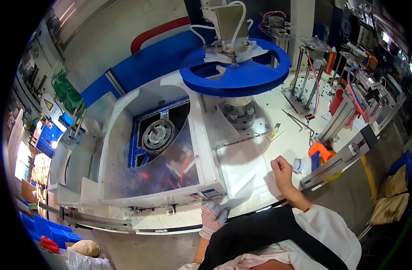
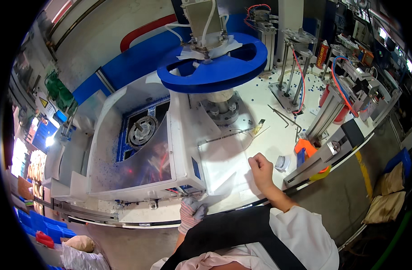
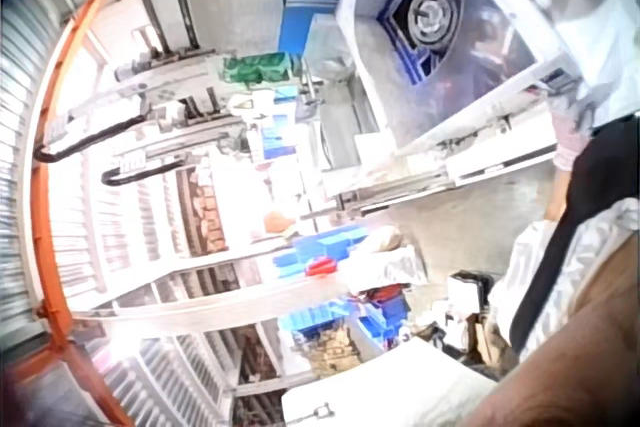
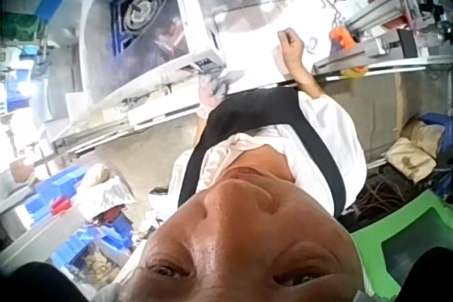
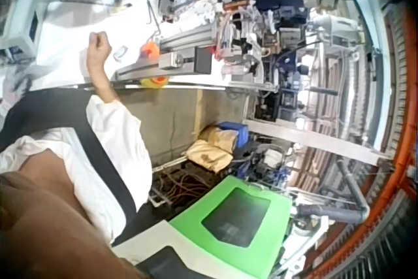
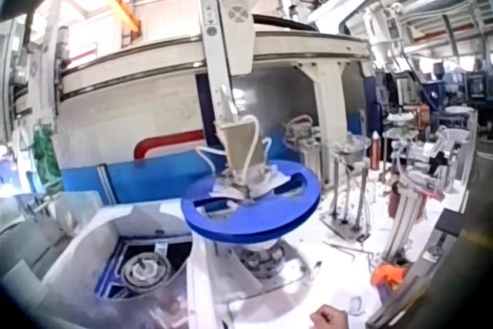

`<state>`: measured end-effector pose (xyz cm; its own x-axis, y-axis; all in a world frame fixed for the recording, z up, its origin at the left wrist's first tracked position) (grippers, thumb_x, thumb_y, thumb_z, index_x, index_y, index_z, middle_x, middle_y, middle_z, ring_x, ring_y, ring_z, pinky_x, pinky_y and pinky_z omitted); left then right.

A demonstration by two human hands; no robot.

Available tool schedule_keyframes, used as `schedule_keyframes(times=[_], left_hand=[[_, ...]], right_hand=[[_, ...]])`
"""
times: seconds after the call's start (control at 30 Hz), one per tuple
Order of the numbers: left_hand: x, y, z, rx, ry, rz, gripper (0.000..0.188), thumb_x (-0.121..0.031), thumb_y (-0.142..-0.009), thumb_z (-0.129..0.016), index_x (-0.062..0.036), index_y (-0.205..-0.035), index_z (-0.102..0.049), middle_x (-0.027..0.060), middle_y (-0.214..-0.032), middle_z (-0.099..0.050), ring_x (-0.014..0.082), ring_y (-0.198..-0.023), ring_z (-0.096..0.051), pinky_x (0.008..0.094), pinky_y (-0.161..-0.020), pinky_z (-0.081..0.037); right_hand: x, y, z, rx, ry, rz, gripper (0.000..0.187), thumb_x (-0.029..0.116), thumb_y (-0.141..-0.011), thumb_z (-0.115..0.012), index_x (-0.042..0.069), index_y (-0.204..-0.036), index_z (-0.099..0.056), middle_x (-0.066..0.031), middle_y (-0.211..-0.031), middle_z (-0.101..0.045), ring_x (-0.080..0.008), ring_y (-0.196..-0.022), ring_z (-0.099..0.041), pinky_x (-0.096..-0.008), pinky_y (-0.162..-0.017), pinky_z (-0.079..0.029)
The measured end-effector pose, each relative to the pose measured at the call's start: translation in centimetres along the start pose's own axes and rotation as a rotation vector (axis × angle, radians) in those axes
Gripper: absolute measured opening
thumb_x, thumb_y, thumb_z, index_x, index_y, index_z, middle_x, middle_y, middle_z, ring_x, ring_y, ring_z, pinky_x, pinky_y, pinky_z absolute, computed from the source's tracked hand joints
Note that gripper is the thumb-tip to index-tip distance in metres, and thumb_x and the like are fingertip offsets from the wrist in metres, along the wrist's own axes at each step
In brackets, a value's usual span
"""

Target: The person operates a machine by placing a blue reel onto a spindle and adjusting a transparent hopper. They then walk through the warehouse, pick up a large white sack, and place it into a blue crate. Finally, they pick up a yellow sack and place it into another blue crate.

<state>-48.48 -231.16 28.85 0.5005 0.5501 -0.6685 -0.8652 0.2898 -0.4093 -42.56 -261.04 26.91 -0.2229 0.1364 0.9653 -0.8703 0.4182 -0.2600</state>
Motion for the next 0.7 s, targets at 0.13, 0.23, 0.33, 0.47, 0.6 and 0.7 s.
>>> schedule_keyframes(times=[0.13, 0.23, 0.33, 0.47, 0.6, 0.7], left_hand=[[0.4, 0.7, 0.9, -0.117, -0.137, -0.04, 0.016, -0.023, -0.073, -0.069, -0.0124, -0.084, -0.071, 0.0086, -0.065, -0.052, 0.0321, -0.069, -0.051, 0.0426, -0.067, -0.04], [1.4, 1.5, 0.8, -0.156, -0.173, 0.032, 0.016, -0.022, -0.073, -0.068, -0.0137, -0.086, -0.072, 0.0086, -0.066, -0.053, 0.0321, -0.07, -0.051, 0.0425, -0.066, -0.04], [2.0, 1.4, 0.6, -0.144, -0.163, 0.075, 0.017, -0.025, -0.073, -0.067, -0.0147, -0.086, -0.072, 0.0081, -0.068, -0.055, 0.0314, -0.071, -0.052, 0.0419, -0.067, -0.041], [4.7, 3.8, -0.8, -0.177, -0.318, 0.116, 0.021, -0.033, -0.074, -0.066, -0.0152, -0.083, -0.071, 0.0113, -0.077, -0.058, 0.0327, -0.074, -0.052, 0.0433, -0.069, -0.042], [8.8, 6.3, -3.1, -0.027, -0.23, 0.245, 0.036, -0.042, -0.075, -0.063, -0.0138, -0.096, -0.067, 0.0198, -0.092, -0.055, 0.0387, -0.082, -0.051, 0.0476, -0.074, -0.04], [8.8, 6.1, -3.5, 0.088, -0.225, 0.329, 0.044, -0.046, -0.075, -0.063, -0.0126, -0.105, -0.063, 0.0235, -0.095, -0.054, 0.0415, -0.085, -0.05, 0.0491, -0.076, -0.039]], right_hand=[[2.1, -0.1, -1.5, 0.035, 0.159, 0.202, 0.025, 0.008, -0.08, -0.065, 0.005, -0.065, -0.045, -0.0047, -0.066, -0.045, -0.0191, -0.067, -0.045, -0.0302, -0.062, -0.036], [5.0, 0.7, -3.0, 0.124, 0.477, 0.464, 0.025, 0.01, -0.079, -0.065, 0.005, -0.064, -0.045, -0.0074, -0.067, -0.044, -0.0264, -0.073, -0.045, -0.0357, -0.071, -0.036], [2.9, 0.8, -2.4, 0.111, 0.423, 0.381, 0.027, 0.013, -0.083, -0.062, 0.004, -0.064, -0.045, -0.0093, -0.066, -0.044, -0.028, -0.073, -0.045, -0.0386, -0.071, -0.035], [1.5, 1.0, -2.1, 0.128, 0.319, 0.263, 0.028, 0.015, -0.088, -0.057, 0.002, -0.066, -0.046, -0.0124, -0.065, -0.045, -0.0295, -0.068, -0.044, -0.0388, -0.063, -0.036], [1.1, 1.5, -2.6, 0.186, 0.349, 0.23, 0.029, 0.016, -0.09, -0.055, 0.0, -0.067, -0.046, -0.0165, -0.063, -0.045, -0.0312, -0.058, -0.043, -0.0393, -0.054, -0.036], [1.2, 1.5, -3.0, 0.229, 0.346, 0.205, 0.029, 0.016, -0.09, -0.054, 0.0, -0.067, -0.046, -0.0177, -0.059, -0.044, -0.0315, -0.051, -0.043, -0.0386, -0.05, -0.035]])
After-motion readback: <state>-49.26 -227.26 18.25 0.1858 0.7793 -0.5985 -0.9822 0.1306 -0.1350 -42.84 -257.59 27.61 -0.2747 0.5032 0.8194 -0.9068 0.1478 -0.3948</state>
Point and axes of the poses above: each hand's wrist, its own y-axis away from the middle knuckle, its own z-axis out of the back of the hand, x = y × z, the point moved 10 cm from there along -y, towards the middle knuckle
